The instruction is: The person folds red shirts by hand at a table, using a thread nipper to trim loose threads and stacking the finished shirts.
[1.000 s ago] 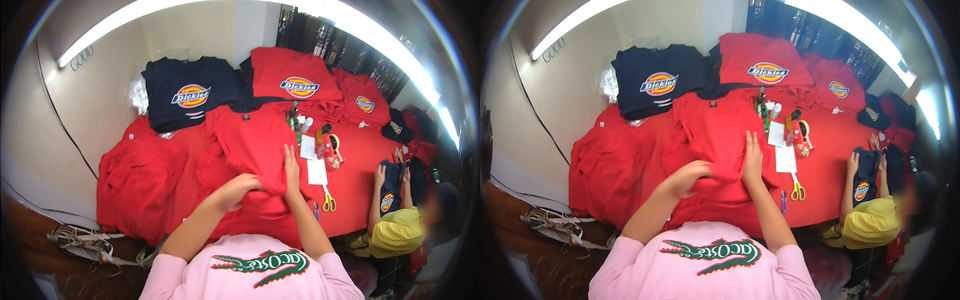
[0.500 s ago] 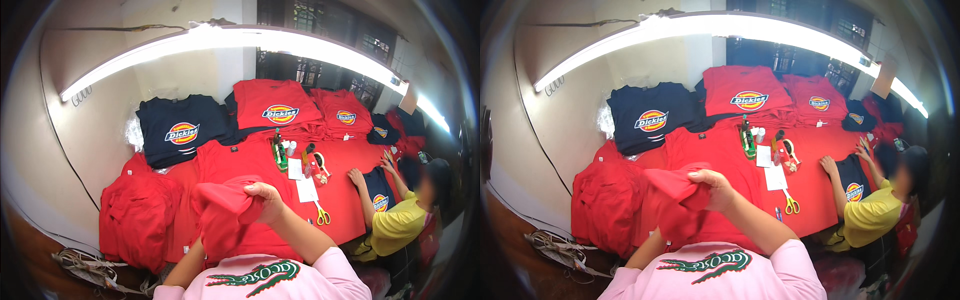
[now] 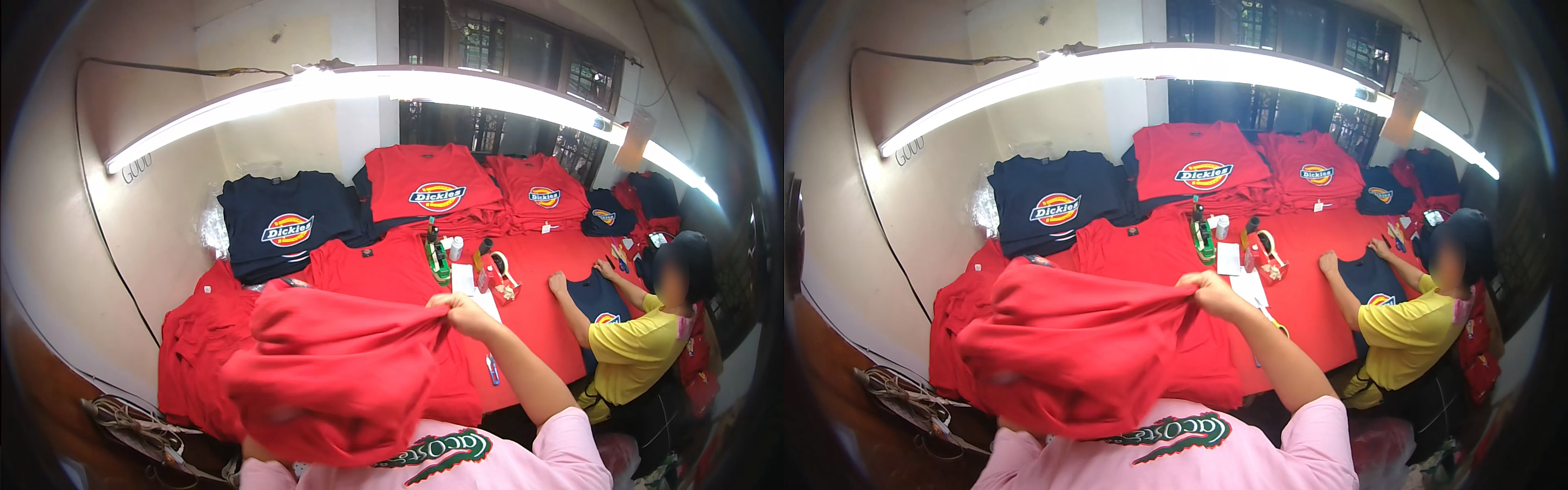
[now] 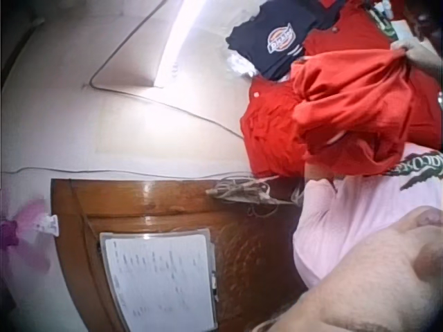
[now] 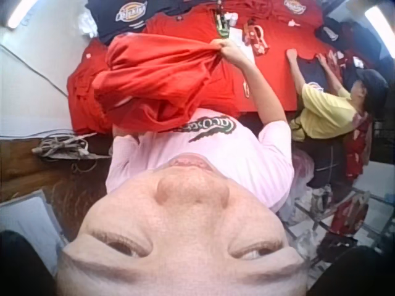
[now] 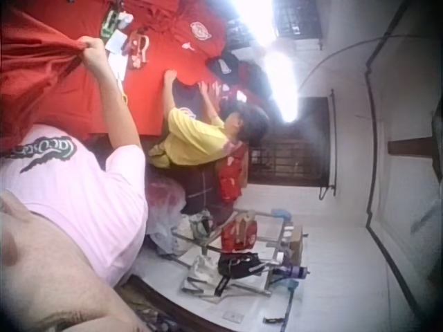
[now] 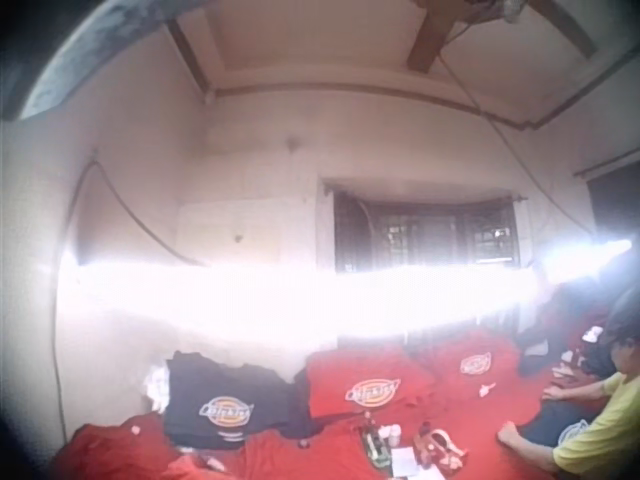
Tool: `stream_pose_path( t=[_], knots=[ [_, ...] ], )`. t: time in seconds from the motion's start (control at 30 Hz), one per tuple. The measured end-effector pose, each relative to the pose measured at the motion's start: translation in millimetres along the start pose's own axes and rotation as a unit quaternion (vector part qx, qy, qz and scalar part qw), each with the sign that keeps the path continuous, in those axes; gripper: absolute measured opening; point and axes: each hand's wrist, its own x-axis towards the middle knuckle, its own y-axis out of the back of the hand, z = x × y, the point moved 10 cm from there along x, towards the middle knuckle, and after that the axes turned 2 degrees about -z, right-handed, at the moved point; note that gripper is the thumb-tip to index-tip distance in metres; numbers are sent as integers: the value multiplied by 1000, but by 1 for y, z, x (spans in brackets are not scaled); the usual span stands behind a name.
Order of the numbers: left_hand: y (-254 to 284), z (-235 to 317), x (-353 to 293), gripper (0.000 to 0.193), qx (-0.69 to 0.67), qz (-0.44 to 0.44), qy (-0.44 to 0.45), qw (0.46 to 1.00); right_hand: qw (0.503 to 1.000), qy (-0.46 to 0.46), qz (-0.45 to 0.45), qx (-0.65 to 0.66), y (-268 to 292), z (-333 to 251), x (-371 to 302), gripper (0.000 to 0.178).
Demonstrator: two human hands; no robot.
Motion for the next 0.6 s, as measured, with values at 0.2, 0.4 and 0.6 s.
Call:
stream_pose_path(
  t=[0.2,0.4,0.6],
  knots=[
    [-41,-31,4,55,531,-232,402,709,936,266,-1,232,78,-179,-54,18],
    [30,29,-18,57,778,-74,464,418,790,42,-75,-607,28,-229,-122,15],
    [-76,206,-12,26,789,274,53,548,439,197,195,-855,37,-366,-178,32]
  ],
)
